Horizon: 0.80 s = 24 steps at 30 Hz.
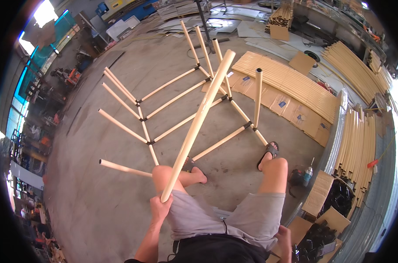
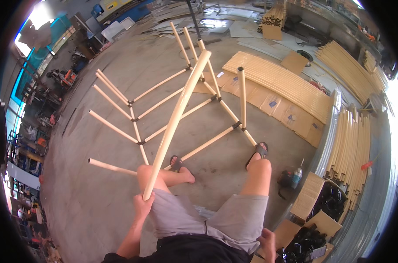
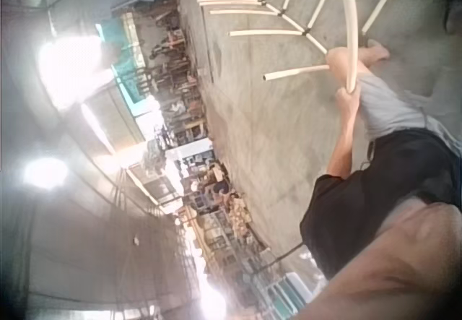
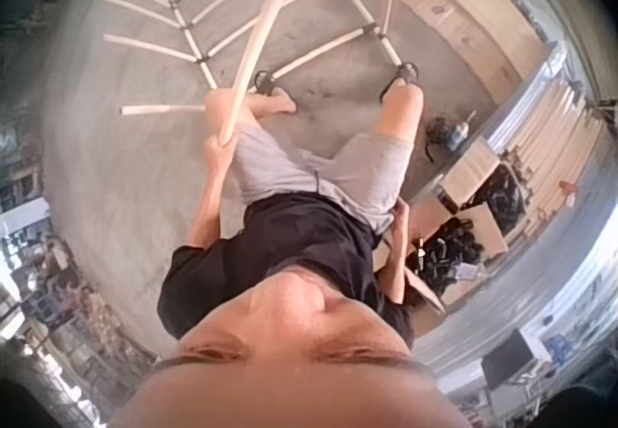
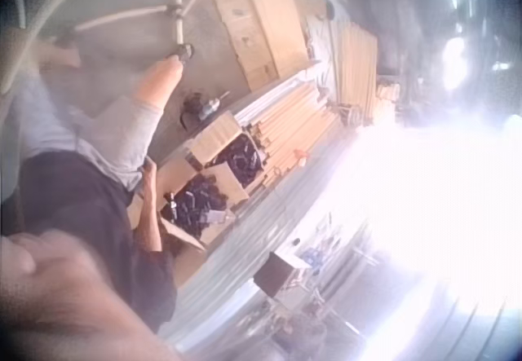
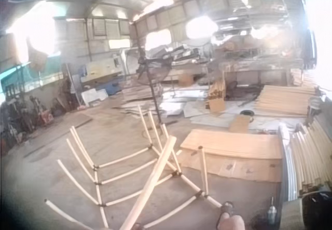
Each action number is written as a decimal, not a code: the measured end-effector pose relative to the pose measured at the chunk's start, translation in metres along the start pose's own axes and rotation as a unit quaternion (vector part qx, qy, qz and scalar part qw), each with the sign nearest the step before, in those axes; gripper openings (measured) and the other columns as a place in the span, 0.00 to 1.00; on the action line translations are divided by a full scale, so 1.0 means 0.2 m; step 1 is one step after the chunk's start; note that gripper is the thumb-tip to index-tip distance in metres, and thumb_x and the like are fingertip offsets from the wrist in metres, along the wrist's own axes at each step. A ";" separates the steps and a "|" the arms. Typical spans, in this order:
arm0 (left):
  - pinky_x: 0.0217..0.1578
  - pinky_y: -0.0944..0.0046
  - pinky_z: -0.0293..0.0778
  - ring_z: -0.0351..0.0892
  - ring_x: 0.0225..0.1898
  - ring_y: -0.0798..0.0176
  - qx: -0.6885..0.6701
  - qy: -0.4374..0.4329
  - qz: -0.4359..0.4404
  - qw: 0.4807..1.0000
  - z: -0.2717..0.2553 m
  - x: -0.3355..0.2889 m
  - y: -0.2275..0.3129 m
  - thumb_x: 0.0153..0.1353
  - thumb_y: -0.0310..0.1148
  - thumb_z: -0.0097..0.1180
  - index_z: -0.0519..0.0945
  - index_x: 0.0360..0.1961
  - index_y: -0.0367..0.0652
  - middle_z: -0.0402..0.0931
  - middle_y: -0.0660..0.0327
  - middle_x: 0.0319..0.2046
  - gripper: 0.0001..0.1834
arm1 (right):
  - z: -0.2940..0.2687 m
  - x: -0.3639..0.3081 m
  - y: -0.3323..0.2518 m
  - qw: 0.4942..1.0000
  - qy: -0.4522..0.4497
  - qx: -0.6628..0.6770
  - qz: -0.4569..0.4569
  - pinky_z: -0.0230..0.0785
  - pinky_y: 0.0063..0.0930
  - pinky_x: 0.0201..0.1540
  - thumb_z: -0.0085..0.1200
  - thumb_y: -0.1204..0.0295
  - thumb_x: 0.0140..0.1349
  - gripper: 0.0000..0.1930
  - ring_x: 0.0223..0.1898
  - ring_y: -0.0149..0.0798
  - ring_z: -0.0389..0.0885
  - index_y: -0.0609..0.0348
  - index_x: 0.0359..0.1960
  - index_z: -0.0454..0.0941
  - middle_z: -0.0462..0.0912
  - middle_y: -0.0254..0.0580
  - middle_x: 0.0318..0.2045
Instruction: The person assembles a pipe frame structure by sliding poles into black plastic connectors and pressing them together by hand while sitting on the floor. They reach for additional pipes and connectors from boxes nearby.
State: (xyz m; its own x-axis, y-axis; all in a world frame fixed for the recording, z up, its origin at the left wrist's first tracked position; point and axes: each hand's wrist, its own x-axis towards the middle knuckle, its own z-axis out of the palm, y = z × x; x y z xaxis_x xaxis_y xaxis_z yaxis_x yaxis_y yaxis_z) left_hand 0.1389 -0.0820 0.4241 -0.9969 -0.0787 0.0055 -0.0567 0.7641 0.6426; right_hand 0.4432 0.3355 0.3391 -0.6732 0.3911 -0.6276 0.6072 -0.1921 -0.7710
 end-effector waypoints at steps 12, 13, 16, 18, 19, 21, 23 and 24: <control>0.27 0.48 0.72 0.81 0.23 0.47 0.055 0.014 0.012 0.998 0.07 0.01 -0.24 0.57 0.44 0.64 0.80 0.28 0.24 0.79 0.42 0.20 0.25 | -0.03 0.22 0.24 0.961 -0.238 -0.130 -0.051 0.73 0.32 0.43 0.61 0.70 0.52 0.21 0.40 0.28 0.78 0.60 0.49 0.79 0.86 0.40 0.41; 0.27 0.48 0.72 0.80 0.23 0.48 0.047 0.017 0.011 0.999 0.08 0.01 -0.24 0.57 0.45 0.64 0.80 0.28 0.23 0.79 0.43 0.20 0.27 | -0.01 0.13 -0.02 0.960 -0.237 -0.145 -0.030 0.73 0.36 0.44 0.62 0.67 0.50 0.21 0.42 0.35 0.82 0.59 0.47 0.80 0.86 0.45 0.42; 0.27 0.47 0.72 0.80 0.24 0.47 0.021 0.012 0.032 0.999 0.08 0.01 -0.21 0.59 0.46 0.63 0.79 0.30 0.21 0.79 0.41 0.21 0.29 | 0.03 0.16 0.03 0.953 -0.160 -0.251 -0.053 0.74 0.40 0.45 0.61 0.66 0.51 0.18 0.42 0.48 0.84 0.58 0.44 0.81 0.86 0.49 0.39; 0.27 0.47 0.72 0.81 0.24 0.48 0.054 -0.006 0.023 0.998 0.04 -0.01 -0.10 0.59 0.46 0.63 0.79 0.30 0.21 0.79 0.40 0.21 0.28 | 0.06 0.13 0.06 0.948 -0.079 -0.300 -0.069 0.73 0.43 0.42 0.58 0.65 0.52 0.13 0.39 0.56 0.82 0.57 0.38 0.81 0.85 0.49 0.33; 0.27 0.47 0.72 0.81 0.24 0.48 0.052 -0.014 0.025 0.998 0.05 0.00 -0.07 0.59 0.45 0.63 0.80 0.30 0.21 0.79 0.40 0.21 0.28 | 0.07 0.12 0.09 0.953 -0.046 -0.290 -0.082 0.73 0.43 0.41 0.58 0.65 0.52 0.13 0.39 0.56 0.82 0.57 0.37 0.81 0.85 0.48 0.32; 0.27 0.47 0.72 0.81 0.24 0.48 0.045 -0.019 0.018 0.999 0.05 0.00 -0.02 0.59 0.45 0.62 0.80 0.29 0.22 0.79 0.40 0.21 0.27 | 0.10 0.10 0.18 0.964 0.039 -0.254 -0.068 0.73 0.43 0.40 0.57 0.65 0.52 0.12 0.39 0.54 0.83 0.56 0.36 0.80 0.85 0.47 0.32; 0.27 0.48 0.72 0.80 0.21 0.48 0.041 0.021 0.026 0.999 0.04 -0.01 0.02 0.58 0.44 0.64 0.81 0.27 0.25 0.79 0.43 0.19 0.25 | 0.15 0.11 0.18 0.975 0.047 -0.201 -0.077 0.72 0.39 0.39 0.55 0.68 0.55 0.09 0.36 0.52 0.81 0.59 0.34 0.78 0.83 0.48 0.30; 0.26 0.48 0.71 0.80 0.21 0.48 0.039 0.003 0.034 0.999 0.05 0.01 0.02 0.58 0.44 0.64 0.81 0.25 0.25 0.78 0.43 0.18 0.25 | 0.15 0.12 0.29 0.985 0.039 -0.142 -0.094 0.71 0.36 0.38 0.54 0.68 0.57 0.09 0.34 0.48 0.81 0.61 0.33 0.77 0.82 0.46 0.29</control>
State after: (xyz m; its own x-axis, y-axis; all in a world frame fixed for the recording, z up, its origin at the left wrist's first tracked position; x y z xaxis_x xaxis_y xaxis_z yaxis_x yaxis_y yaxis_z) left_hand 0.1360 -0.0728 0.4184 -0.9982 -0.0288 0.0521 0.0067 0.8149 0.5795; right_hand 0.4503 0.3065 0.2763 -0.7574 0.4655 -0.4579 0.5756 0.1450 -0.8048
